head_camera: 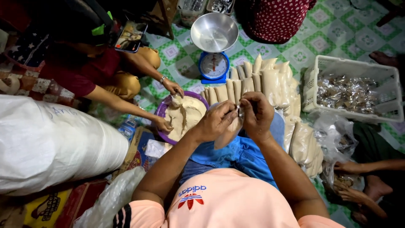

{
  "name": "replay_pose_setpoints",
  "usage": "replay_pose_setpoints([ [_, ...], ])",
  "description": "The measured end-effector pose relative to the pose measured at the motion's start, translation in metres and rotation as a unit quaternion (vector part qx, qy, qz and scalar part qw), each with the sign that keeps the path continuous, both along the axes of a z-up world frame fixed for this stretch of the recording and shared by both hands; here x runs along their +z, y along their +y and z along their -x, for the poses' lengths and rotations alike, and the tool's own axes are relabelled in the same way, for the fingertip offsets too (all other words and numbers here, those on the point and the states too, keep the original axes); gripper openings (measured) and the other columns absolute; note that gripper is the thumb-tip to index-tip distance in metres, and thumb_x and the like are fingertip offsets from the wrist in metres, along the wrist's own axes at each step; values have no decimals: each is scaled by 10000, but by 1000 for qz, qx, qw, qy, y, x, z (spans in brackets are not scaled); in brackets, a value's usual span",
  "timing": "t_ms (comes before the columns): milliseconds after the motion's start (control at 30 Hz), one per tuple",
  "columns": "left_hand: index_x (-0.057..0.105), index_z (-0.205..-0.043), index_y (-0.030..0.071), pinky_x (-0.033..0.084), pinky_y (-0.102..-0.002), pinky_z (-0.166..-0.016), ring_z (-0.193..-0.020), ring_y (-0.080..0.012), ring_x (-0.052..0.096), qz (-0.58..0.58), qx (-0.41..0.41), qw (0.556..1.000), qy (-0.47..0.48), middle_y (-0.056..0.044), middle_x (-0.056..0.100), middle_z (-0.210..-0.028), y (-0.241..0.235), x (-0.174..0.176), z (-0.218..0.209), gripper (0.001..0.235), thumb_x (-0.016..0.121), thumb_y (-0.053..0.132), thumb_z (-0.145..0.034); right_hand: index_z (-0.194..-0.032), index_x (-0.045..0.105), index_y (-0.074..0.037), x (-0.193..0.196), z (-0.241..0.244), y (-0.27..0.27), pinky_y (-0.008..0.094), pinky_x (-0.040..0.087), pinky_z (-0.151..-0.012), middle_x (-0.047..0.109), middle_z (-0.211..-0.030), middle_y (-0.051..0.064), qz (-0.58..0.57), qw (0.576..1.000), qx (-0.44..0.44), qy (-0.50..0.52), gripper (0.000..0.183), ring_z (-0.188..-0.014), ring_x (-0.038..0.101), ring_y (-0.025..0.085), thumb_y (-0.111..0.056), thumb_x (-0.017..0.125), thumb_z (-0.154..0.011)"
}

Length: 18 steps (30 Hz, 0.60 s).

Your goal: Filling plastic bags with food paste and tying them closed

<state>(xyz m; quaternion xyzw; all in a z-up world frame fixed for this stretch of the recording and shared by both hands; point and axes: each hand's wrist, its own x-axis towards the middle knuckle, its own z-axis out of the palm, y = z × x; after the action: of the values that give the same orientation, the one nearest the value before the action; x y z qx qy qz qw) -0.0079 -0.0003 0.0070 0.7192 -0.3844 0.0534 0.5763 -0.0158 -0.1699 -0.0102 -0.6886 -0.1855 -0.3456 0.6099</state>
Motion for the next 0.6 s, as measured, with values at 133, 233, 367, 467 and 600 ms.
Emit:
replay_pose_setpoints([
  [133, 610, -999, 56, 542, -432, -700, -788, -426, 658, 6, -3, 1000, -7, -147, 590, -811, 2, 10, 11, 158, 551, 185, -1067, -943, 677, 24, 13, 8, 1, 329, 518, -602, 653, -811, 123, 19, 999, -22, -19, 47, -627, 609, 212, 22, 703, -983],
  [233, 613, -1071, 8, 555, -449, -708, -787, -417, 681, 22, 8, 1000, 10, -197, 615, -827, 5, 18, 23, 227, 540, 223, -1084, -857, 708, -23, 23, 18, 5, 351, 516, -588, 649, -775, 100, 61, 996, -48, -47, 123, -597, 601, 276, 81, 715, -923],
  [367, 647, -1101, 97, 470, -365, -909, -783, -274, 680, -22, 60, 997, -52, -53, 677, -837, 4, 23, 34, 77, 604, 107, -1038, -877, 734, -36, 37, 30, 14, 377, 533, -598, 688, -795, 124, 132, 977, -83, -146, 69, -624, 611, 316, -33, 721, -945],
  [467, 627, -982, 89, 466, -366, -836, -700, -271, 623, -19, 33, 997, -69, -43, 615, -766, -1, 44, 40, 79, 588, 42, -1033, -871, 737, -43, 39, 39, 14, 369, 544, -611, 695, -796, 131, 122, 974, -99, -165, 60, -627, 614, 314, -43, 737, -931],
  [600, 658, -1002, 29, 458, -400, -884, -801, -290, 619, 24, 22, 999, -36, -73, 632, -906, -3, 39, 43, 78, 596, 64, -1033, -886, 733, -3, 58, 43, 14, 391, 559, -598, 704, -801, 131, 59, 991, -16, -118, 86, -626, 632, 301, -78, 758, -919],
])
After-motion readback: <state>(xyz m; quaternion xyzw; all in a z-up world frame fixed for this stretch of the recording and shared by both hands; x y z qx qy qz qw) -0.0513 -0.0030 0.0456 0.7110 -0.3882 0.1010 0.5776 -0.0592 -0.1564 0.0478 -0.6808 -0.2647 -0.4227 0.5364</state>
